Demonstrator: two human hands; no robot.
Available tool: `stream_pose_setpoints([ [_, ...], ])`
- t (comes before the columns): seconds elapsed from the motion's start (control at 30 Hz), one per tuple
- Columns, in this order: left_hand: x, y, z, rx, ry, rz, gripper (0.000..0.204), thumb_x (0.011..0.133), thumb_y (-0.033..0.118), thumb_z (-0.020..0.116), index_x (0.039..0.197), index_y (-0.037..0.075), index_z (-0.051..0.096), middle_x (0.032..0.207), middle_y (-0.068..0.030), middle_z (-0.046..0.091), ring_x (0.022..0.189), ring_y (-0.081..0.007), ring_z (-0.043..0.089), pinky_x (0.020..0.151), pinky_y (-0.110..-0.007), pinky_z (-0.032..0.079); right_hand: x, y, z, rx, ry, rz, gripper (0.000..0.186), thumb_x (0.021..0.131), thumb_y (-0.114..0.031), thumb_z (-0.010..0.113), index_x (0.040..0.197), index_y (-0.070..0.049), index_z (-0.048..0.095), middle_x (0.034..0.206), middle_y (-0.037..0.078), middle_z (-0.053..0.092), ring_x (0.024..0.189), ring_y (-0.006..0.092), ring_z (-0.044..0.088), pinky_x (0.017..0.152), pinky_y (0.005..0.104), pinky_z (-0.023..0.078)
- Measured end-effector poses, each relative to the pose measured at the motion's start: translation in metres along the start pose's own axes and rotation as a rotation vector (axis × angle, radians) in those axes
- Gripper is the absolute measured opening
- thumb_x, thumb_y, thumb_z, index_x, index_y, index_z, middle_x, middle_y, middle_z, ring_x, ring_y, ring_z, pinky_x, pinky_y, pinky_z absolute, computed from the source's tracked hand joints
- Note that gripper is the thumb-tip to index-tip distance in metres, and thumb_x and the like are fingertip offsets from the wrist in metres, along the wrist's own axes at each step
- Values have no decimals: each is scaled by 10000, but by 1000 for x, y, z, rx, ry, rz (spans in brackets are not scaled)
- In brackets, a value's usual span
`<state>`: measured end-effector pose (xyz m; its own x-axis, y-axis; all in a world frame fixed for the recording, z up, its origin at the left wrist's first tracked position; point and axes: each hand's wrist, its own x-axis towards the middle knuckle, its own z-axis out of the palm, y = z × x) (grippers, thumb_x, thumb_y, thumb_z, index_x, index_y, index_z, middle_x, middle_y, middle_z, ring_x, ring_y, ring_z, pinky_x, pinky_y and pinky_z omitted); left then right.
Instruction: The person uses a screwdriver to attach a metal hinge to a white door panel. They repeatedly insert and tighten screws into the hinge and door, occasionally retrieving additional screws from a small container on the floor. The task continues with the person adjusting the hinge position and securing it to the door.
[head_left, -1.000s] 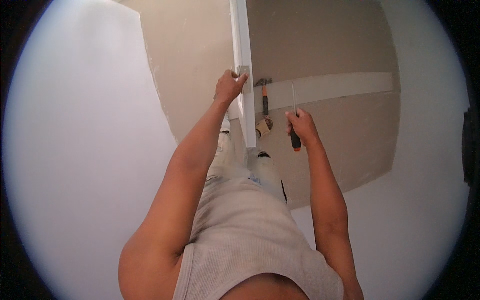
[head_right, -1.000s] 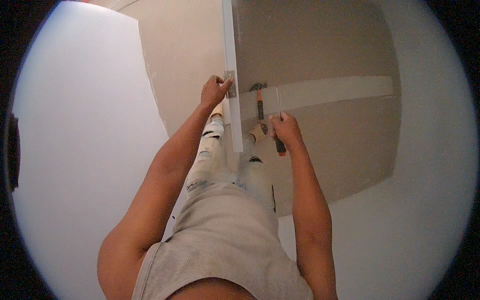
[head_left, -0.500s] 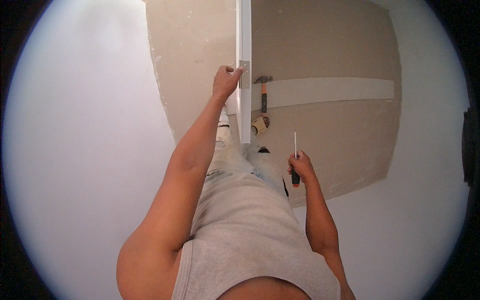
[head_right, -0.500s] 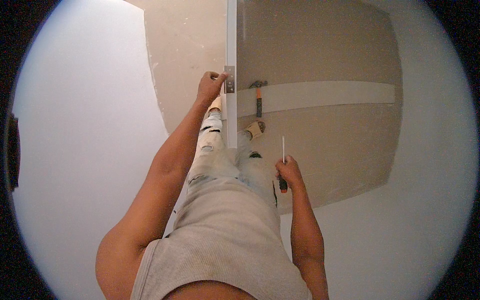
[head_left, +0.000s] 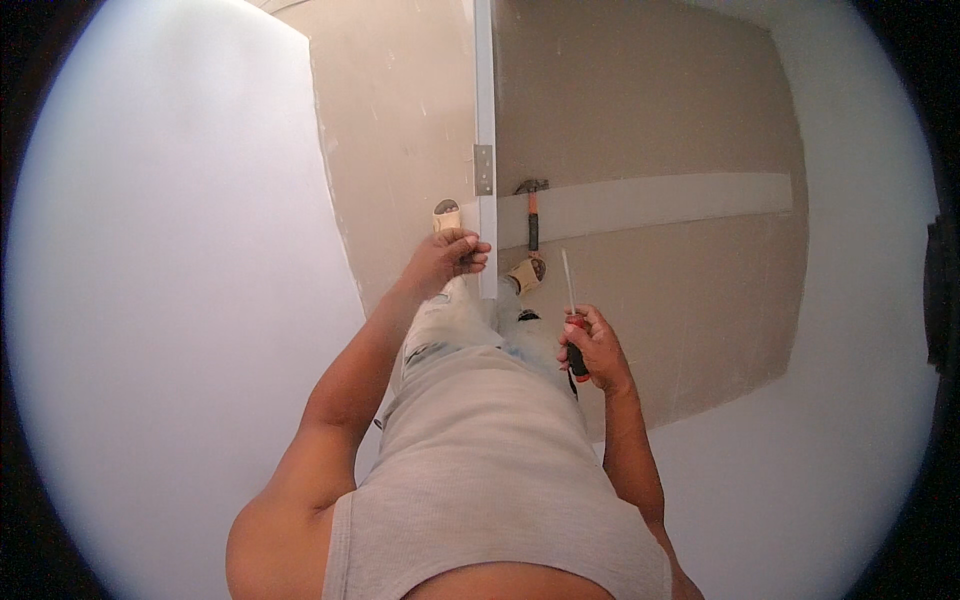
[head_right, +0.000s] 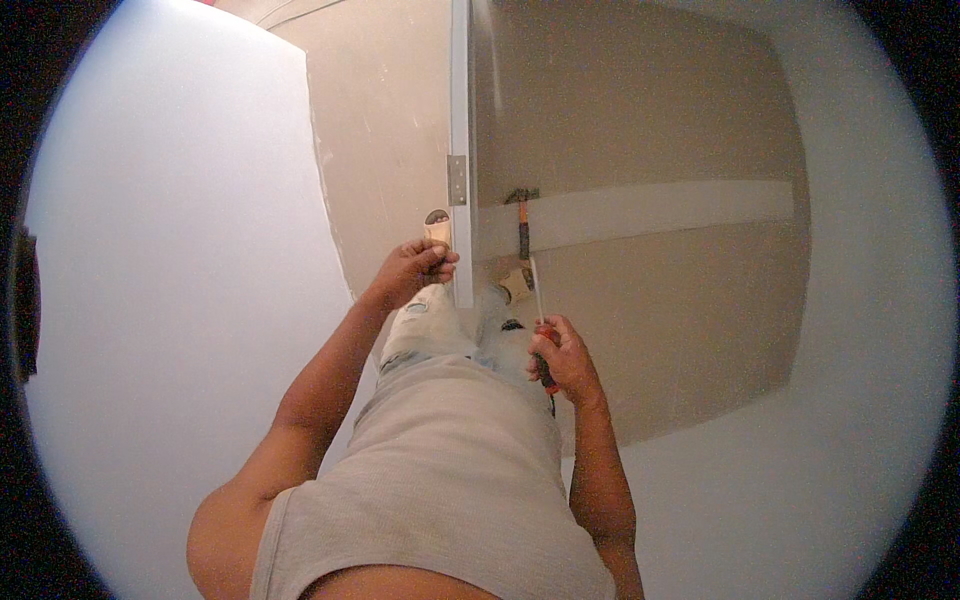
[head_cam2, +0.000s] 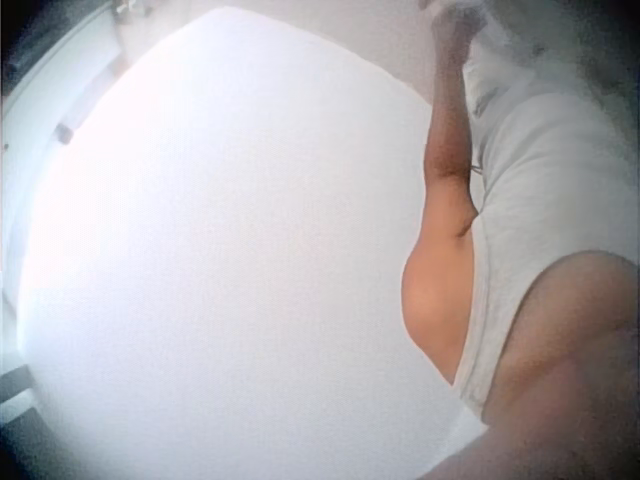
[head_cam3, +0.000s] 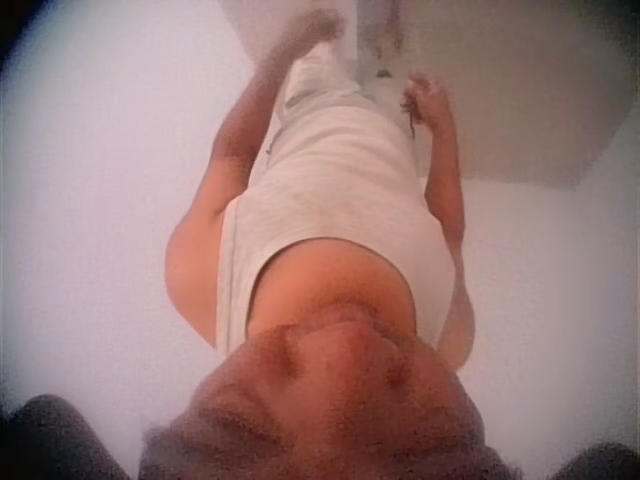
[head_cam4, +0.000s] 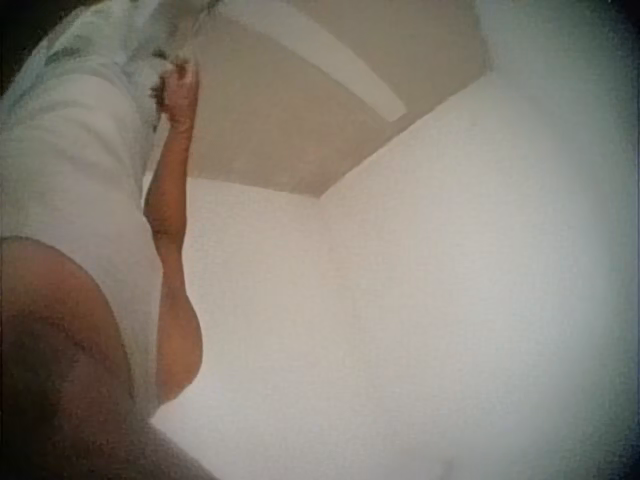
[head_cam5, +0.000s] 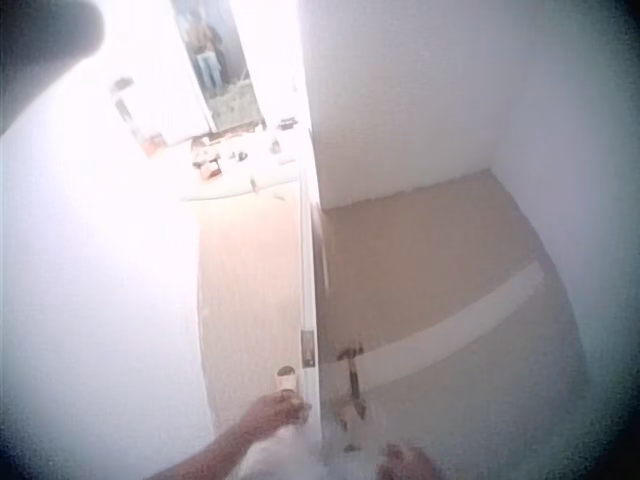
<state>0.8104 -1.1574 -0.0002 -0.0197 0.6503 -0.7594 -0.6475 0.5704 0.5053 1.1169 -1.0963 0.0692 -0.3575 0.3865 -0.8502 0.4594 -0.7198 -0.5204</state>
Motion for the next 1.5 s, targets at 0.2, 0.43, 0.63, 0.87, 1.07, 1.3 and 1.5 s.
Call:
stream_pose_setpoints([
  [0.2, -4, -12, 30, -89, -57, -31, 193, 987, 146, 532, 1098, -8, 563, 1022, -108, 650, 884, -172, 655, 807, -301, 584, -28, -28, 13, -185, -40, -90, 443, 892, -144, 611, 1280, 0, 453, 1029, 143, 625, 619, 152, 612, 533, 297, 517],
  [0.43, -6, -5, 49, -229, -114, -56, 258, 977, 80, 515, 1205, -41, 516, 1119, -161, 630, 953, -221, 656, 886, -322, 568, -55, -32, 11, -185, -119, -158, 452, 874, -138, 622, 1276, -15, 455, 1112, 153, 620, 744, 178, 641, 570, 321, 531],
  [0.63, -5, -6, 60, -153, -207, -71, 221, 983, 135, 529, 1151, -7, 553, 1112, -125, 640, 954, -199, 657, 890, -319, 566, -61, -18, 7, -228, -26, -244, 509, 836, -216, 673, 1255, -6, 473, 1033, 193, 623, 629, 129, 587, 568, 288, 509],
  [0.87, -11, -8, 71, -114, -132, -123, 207, 979, 202, 555, 1059, 16, 600, 968, -74, 654, 827, -151, 651, 791, -274, 582, -60, -16, 2, -242, -40, -288, 500, 831, -190, 674, 1252, -8, 476, 1021, 178, 628, 617, 130, 577, 552, 301, 499],
  [1.07, -17, -14, 70, -118, -168, -141, 232, 957, 222, 597, 1080, 26, 579, 1021, -70, 650, 884, -158, 622, 827, -298, 566, -61, -23, -3, -345, -64, -220, 456, 845, -183, 670, 1252, -57, 505, 1103, 184, 637, 783, 235, 657, 638, 358, 559],
  [1.3, -10, -24, 63, -207, -188, -191, 217, 942, 233, 623, 1026, 35, 600, 1001, -75, 645, 897, -171, 606, 845, -304, 542, -69, -30, 1, -362, -34, -180, 493, 862, -210, 662, 1306, -59, 508, 1152, 184, 637, 889, 266, 673, 659, 360, 567],
  [1.5, -9, -4, 56, -156, -205, -233, 204, 927, 247, 645, 976, 51, 615, 981, -68, 637, 893, -174, 603, 841, -290, 533, -55, -19, 10, -645, 116, -600, 497, 867, -237, 658, 1290, -15, 519, 1172, 192, 640, 957, 283, 672, 756, 388, 563],
])
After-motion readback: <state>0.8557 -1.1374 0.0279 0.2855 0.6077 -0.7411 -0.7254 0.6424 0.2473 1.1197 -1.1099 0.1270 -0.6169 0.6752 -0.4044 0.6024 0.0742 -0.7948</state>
